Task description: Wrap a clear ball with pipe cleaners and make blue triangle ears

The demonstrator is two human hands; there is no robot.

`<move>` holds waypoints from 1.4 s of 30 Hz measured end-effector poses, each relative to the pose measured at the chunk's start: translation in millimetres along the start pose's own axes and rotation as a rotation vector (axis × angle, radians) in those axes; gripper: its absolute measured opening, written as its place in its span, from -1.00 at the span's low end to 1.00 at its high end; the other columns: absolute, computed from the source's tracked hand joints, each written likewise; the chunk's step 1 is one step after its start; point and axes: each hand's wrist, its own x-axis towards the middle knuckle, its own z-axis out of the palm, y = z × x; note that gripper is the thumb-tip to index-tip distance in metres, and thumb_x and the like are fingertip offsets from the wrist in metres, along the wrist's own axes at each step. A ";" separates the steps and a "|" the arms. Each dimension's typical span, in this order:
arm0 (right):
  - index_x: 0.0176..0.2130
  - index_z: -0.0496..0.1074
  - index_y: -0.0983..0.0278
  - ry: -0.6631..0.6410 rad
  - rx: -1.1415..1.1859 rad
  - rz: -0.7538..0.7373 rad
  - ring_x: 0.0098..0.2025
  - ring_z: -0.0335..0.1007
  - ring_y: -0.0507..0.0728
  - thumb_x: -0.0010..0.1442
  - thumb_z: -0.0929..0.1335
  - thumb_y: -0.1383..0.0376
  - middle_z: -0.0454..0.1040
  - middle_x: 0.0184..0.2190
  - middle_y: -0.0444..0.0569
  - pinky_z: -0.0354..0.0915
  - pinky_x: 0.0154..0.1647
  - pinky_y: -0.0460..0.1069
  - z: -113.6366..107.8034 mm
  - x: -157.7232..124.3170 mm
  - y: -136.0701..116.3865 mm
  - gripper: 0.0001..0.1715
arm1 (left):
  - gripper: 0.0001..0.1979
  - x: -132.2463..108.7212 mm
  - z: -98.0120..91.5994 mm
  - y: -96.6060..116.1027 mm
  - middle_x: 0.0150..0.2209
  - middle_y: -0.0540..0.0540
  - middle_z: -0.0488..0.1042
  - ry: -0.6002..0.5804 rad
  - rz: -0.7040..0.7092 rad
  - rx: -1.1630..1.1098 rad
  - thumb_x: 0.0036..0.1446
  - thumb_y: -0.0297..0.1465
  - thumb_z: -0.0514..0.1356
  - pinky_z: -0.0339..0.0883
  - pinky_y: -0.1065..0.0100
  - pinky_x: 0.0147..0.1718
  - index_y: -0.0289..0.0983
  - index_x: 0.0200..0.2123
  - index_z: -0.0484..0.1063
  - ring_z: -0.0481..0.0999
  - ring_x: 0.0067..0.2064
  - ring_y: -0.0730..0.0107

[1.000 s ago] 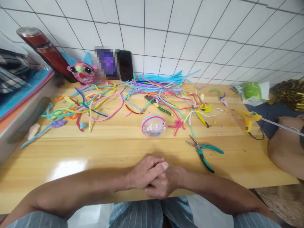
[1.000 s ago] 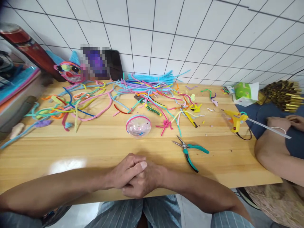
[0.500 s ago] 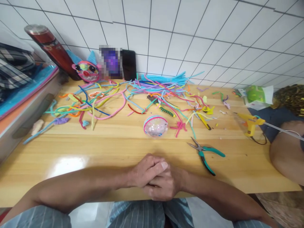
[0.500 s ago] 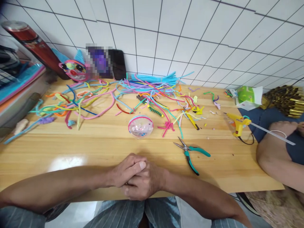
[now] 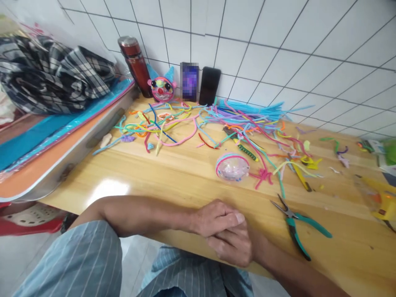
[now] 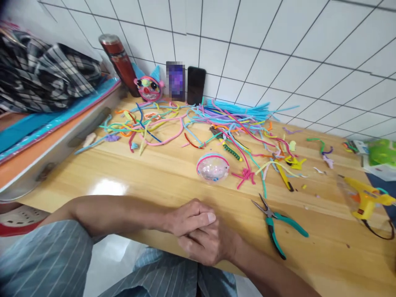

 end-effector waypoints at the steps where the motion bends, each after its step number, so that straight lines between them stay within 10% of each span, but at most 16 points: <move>1: -0.07 0.61 0.28 0.046 0.014 -0.051 -0.31 0.63 0.12 0.40 0.30 0.43 0.64 -0.41 -0.08 0.55 -0.31 0.02 -1.8 3.5 0.5 -0.72 | -0.51 -0.2 -0.1 0.6 -0.46 -0.01 0.37 0.001 0.022 0.004 0.51 -0.08 -0.07 0.26 0.32 -0.32 -0.19 -0.45 0.24 0.35 -0.38 0.39; 7: 0.17 0.46 0.38 0.152 0.078 -0.024 -0.33 0.64 0.11 0.51 0.20 0.40 0.66 -0.34 0.00 0.56 -0.27 0.00 -14.5 8.1 1.2 -0.63 | -0.38 -1.6 1.8 -8.1 -0.57 0.06 0.09 0.061 0.017 -0.073 0.56 0.02 -0.11 0.07 0.27 -0.46 -0.17 -0.55 0.07 0.14 -0.49 0.46; 20: 0.30 0.40 0.32 0.163 -0.064 0.019 -0.26 0.73 0.13 0.53 0.24 0.46 0.73 -0.26 0.05 0.65 -0.19 0.03 -25.5 11.9 5.8 -0.57 | -0.15 12.9 8.6 -27.8 -0.64 0.05 0.21 0.217 -0.039 -0.276 0.34 0.40 -0.20 0.17 0.29 -0.45 -0.21 -0.52 0.30 0.22 -0.54 0.44; 32: 0.04 0.60 0.15 0.305 -0.334 0.281 -0.34 0.74 0.10 0.55 0.34 0.33 0.76 -0.33 -0.10 0.61 -0.26 -0.02 -69.1 -15.5 -2.9 -0.77 | -0.08 8.6 13.4 -21.3 -0.68 0.08 0.20 0.121 -0.019 -0.120 0.34 0.41 -0.11 0.12 0.32 -0.46 -0.30 -0.42 0.54 0.19 -0.58 0.45; 42: -0.14 0.65 0.20 0.525 -0.571 0.589 -0.39 0.72 0.14 0.58 0.27 0.18 0.73 -0.41 -0.05 0.60 -0.30 -0.01 -42.4 -39.0 41.2 -0.61 | -0.38 14.3 25.3 -23.3 -0.58 0.07 0.25 0.088 -0.034 0.007 0.40 0.10 0.11 0.05 0.33 -0.42 -0.29 -0.48 0.46 0.21 -0.46 0.46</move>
